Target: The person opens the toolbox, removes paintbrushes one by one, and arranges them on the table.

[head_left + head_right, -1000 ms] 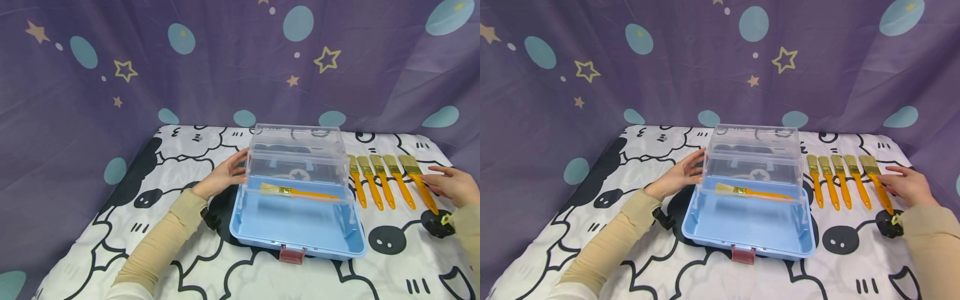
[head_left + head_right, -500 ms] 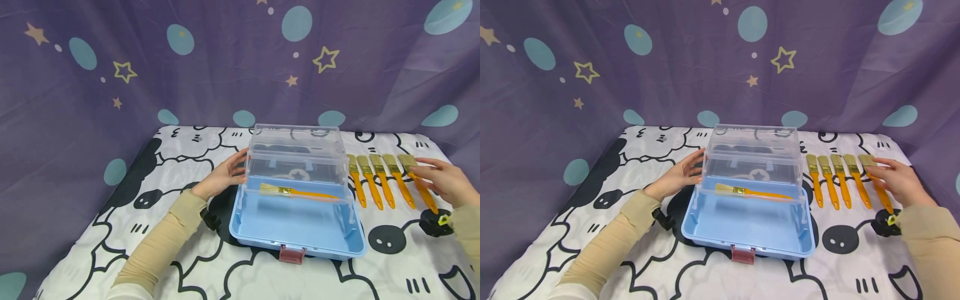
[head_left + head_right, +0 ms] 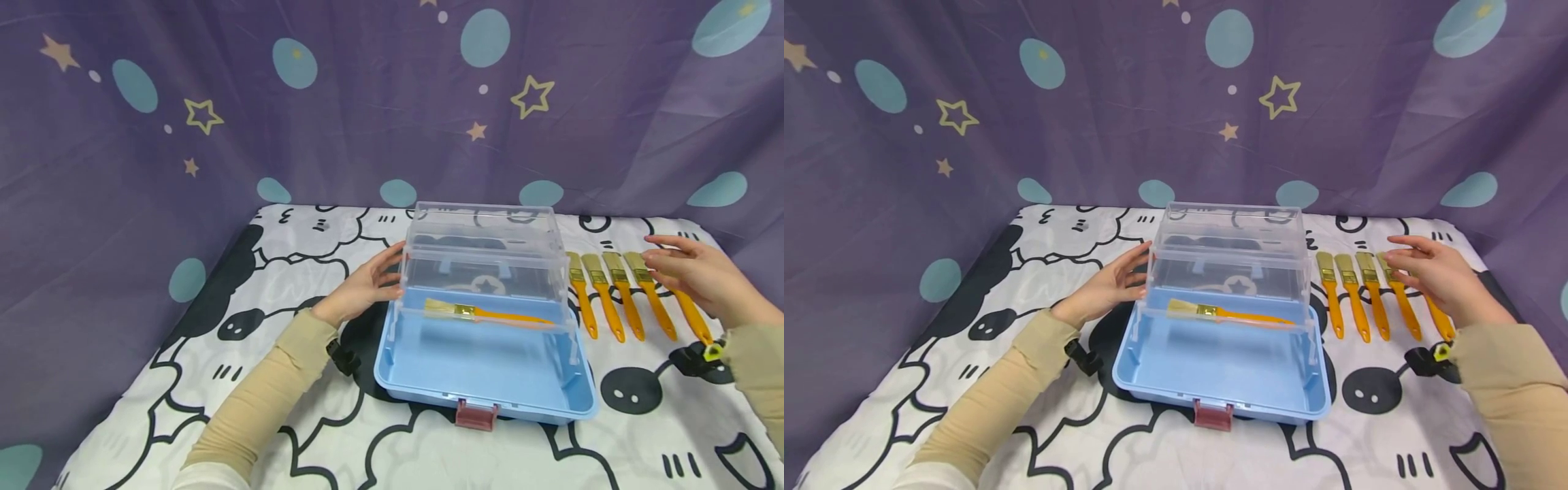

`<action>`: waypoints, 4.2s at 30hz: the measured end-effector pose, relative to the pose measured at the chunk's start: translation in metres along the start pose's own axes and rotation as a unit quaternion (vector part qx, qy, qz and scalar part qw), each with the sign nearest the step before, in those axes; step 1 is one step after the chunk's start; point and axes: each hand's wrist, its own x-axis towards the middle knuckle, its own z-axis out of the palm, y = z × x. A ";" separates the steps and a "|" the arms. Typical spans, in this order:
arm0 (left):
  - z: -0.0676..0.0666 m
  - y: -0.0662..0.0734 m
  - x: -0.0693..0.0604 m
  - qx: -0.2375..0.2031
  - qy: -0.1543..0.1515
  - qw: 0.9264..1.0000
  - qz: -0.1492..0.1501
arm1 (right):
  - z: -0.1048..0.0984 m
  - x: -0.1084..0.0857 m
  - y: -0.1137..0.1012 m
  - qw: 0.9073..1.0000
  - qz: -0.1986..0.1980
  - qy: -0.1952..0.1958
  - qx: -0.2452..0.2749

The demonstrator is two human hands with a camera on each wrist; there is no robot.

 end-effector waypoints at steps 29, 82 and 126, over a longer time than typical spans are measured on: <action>0.000 -0.002 -0.002 0.000 -0.007 1.000 0.003 | 0.099 -0.048 -0.142 0.972 -0.133 -0.147 -0.122; -0.001 -0.001 -0.002 0.008 -0.002 1.000 -0.005 | 0.200 -0.045 -0.134 0.846 -0.252 -0.290 -0.370; 0.000 0.000 0.000 -0.003 -0.005 1.000 -0.001 | 0.196 -0.036 -0.131 0.828 -0.232 -0.351 -0.372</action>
